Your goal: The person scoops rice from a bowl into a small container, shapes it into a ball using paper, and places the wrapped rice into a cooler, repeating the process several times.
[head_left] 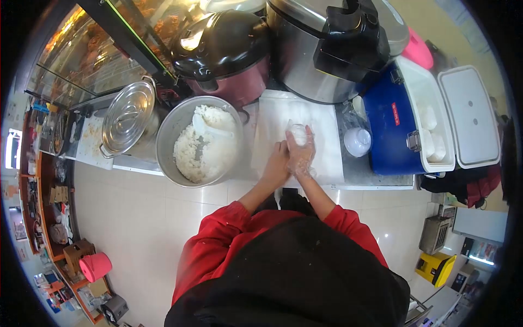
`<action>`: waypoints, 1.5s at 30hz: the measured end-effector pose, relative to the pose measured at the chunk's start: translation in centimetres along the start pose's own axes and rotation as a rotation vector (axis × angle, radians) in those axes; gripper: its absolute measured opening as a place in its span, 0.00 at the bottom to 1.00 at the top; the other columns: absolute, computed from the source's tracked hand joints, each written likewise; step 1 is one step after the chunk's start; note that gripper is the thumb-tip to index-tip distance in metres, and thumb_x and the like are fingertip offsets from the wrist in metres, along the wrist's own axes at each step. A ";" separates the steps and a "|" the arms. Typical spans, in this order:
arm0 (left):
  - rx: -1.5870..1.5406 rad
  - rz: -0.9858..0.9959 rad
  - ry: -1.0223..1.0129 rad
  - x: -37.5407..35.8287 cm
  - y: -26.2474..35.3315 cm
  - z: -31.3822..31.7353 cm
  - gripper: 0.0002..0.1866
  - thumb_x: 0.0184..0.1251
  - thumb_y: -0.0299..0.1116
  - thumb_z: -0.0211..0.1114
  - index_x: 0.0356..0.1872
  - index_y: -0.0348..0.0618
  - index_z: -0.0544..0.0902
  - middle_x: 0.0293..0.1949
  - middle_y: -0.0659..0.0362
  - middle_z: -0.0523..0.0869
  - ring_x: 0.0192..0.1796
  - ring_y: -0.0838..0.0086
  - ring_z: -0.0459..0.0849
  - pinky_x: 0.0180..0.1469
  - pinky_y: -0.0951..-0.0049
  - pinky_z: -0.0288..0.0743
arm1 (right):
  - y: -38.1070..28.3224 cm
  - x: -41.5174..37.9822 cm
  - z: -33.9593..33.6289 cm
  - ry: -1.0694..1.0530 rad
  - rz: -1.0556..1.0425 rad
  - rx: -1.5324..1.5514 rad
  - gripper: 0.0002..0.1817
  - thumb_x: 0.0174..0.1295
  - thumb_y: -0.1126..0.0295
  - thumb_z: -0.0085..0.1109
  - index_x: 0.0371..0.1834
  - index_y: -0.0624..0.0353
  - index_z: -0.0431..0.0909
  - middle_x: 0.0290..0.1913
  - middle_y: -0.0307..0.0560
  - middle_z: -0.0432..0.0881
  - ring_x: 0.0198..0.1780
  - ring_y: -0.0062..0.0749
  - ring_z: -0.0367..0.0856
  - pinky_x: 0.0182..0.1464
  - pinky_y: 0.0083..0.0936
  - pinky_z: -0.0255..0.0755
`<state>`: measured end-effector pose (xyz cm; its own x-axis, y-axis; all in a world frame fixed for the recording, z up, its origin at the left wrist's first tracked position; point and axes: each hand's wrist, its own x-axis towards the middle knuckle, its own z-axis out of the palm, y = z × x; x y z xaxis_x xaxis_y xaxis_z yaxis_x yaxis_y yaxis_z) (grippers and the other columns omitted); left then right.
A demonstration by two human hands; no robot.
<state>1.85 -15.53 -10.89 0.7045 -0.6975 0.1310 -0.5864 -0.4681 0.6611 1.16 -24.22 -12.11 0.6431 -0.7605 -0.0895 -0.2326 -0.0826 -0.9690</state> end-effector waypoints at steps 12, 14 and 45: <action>-1.832 -0.297 0.081 0.4 9.0 -7.3 0.24 0.68 0.41 0.43 0.63 0.45 0.60 0.61 0.58 0.65 0.65 0.66 0.61 0.66 0.66 0.54 | -10.9 -2.5 -7.1 -0.135 -0.619 0.117 0.32 0.46 0.63 0.67 0.56 0.62 0.70 0.48 0.50 0.74 0.47 0.36 0.74 0.60 0.36 0.58; -1.745 -0.300 0.020 0.0 11.2 -7.7 0.29 0.70 0.53 0.38 0.64 0.45 0.58 0.62 0.58 0.65 0.62 0.66 0.65 0.63 0.64 0.60 | -12.1 -2.2 -9.9 -0.096 -1.014 -0.245 0.36 0.40 0.61 0.70 0.56 0.58 0.70 0.50 0.51 0.73 0.48 0.42 0.74 0.64 0.43 0.51; 0.049 0.390 -0.451 27.9 28.9 7.1 0.52 0.48 0.63 0.60 0.58 0.20 0.55 0.58 0.31 0.60 0.61 0.40 0.59 0.62 0.52 0.56 | -13.0 33.8 -25.8 -0.696 -0.260 -1.092 0.24 0.54 0.53 0.54 0.47 0.60 0.74 0.44 0.55 0.77 0.47 0.43 0.74 0.49 0.35 0.67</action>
<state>1.69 -52.37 6.59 0.2009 -0.9793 0.0239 -0.7927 -0.1482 0.5913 7.16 -65.48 3.38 0.9199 -0.1826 -0.3470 -0.2999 -0.8978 -0.3225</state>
